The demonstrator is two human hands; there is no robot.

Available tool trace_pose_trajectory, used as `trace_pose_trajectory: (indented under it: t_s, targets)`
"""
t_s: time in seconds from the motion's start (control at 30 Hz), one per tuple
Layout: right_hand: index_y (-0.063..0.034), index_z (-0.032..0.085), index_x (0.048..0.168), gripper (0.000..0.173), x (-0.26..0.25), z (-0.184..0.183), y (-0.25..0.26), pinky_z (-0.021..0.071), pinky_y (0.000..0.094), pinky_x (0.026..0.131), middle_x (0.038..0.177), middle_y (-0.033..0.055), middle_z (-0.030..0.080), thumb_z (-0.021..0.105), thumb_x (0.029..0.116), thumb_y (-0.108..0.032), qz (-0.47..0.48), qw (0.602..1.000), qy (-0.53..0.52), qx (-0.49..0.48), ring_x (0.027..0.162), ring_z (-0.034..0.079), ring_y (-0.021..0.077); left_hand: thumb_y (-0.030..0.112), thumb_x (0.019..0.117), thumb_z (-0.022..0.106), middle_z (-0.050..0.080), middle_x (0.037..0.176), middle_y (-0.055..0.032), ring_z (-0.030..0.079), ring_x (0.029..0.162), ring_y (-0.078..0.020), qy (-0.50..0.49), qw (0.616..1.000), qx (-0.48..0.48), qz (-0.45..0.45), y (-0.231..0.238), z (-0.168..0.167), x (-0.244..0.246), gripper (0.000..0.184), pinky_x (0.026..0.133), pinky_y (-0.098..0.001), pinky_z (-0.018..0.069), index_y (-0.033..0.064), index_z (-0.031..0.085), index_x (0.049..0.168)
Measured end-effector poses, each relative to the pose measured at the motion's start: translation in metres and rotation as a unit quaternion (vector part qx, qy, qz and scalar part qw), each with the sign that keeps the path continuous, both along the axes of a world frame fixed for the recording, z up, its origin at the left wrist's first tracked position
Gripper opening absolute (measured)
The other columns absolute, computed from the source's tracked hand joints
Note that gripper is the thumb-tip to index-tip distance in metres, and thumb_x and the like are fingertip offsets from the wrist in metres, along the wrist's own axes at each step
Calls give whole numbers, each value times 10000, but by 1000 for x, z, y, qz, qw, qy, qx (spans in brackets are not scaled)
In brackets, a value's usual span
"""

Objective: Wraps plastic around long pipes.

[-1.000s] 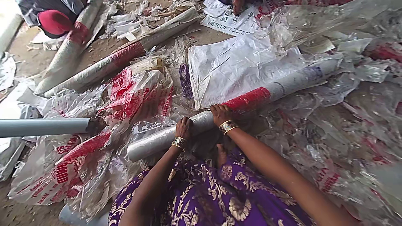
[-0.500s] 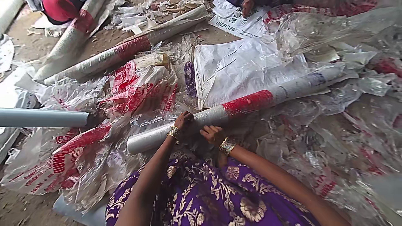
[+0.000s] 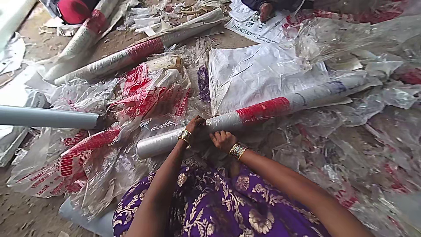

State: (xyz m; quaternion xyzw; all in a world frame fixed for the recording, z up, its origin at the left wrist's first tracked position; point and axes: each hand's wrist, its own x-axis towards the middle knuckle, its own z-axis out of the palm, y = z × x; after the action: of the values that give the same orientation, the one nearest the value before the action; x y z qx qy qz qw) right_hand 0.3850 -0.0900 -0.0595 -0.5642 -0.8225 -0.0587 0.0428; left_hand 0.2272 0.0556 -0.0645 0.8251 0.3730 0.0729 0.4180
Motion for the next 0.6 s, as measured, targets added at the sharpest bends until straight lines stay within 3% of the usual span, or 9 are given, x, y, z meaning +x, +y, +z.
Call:
trace_pose_trajectory:
  t_s: [0.07,0.2,0.33,0.43,0.6]
  targets:
    - [59,694,1238,341,6,-2,0,562,495,580,907,262,724,531,938,61,-11,999,-10,29,753,725,432,76,1044,519,628,1266,-283,598,1228,-373,4,1000,-5,6,2,1,0,265,1097,-498,440,-112,673,1151]
    - [43,698,1250,346,12,9,-7,566,514,641,945,254,729,540,942,47,-64,998,18,-4,813,725,436,109,1057,502,625,1274,-279,592,1238,-369,7,1000,-4,7,6,3,2,290,1105,-482,432,-105,671,1155]
    - [-28,788,1092,279,-1,1,-1,536,401,514,756,149,711,625,867,1,5,988,40,147,622,694,316,127,1054,496,620,1273,-275,592,1229,-360,-2,1000,0,1,9,7,5,307,1099,-477,432,-96,664,1181]
    - [-9,787,1074,262,-14,-6,7,543,421,526,755,165,712,645,854,9,21,990,36,131,640,706,334,127,1056,498,606,1303,-285,583,1249,-360,-8,1000,-12,2,10,6,4,309,1111,-472,424,-105,656,1185]
    - [-20,781,1097,288,12,-9,-3,548,424,503,791,167,727,670,834,23,-34,992,-19,119,658,720,337,117,1044,526,606,1308,-277,590,1239,-357,-15,1000,-20,18,5,11,-1,287,1104,-477,434,-97,668,1171]
